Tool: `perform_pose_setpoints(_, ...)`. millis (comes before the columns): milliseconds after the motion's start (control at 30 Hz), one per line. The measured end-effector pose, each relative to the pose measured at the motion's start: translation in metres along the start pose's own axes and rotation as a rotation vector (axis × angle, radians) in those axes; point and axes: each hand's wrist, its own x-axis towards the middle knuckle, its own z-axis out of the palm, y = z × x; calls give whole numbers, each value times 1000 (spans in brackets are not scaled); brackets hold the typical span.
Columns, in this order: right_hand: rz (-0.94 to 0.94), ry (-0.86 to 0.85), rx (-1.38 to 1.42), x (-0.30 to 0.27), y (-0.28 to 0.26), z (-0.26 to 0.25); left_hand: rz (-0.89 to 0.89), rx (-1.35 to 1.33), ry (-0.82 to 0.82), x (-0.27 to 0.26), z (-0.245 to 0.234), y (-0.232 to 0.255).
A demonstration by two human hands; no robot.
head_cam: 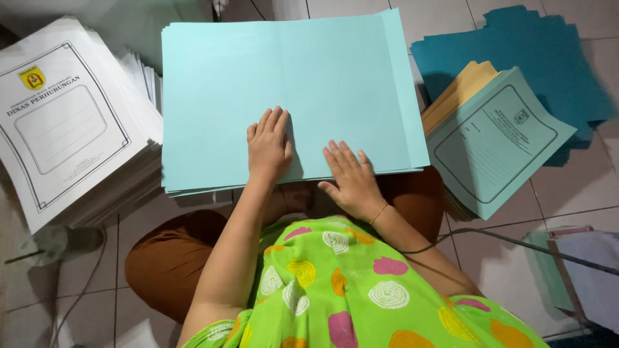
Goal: Organizing and assembling paper folders by flipping through a stack and inserting specific documents.
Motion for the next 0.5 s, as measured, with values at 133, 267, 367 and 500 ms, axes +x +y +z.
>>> perform_pose_setpoints(133, 439, -16, 73, -16, 58, -33, 14, 5, 25, 2, -2, 3)
perform_pose_setpoints(267, 632, -127, 107, 40, 111, -49, 8, -21, 45, 5, -6, 5)
perform_pose_setpoints(367, 609, -164, 32, 124, 161, -36, -7, -44, 26, 6, -11, 6)
perform_pose_setpoints(500, 606, -189, 21, 210, 203, -33, 9, -107, 80, 8, -15, 6)
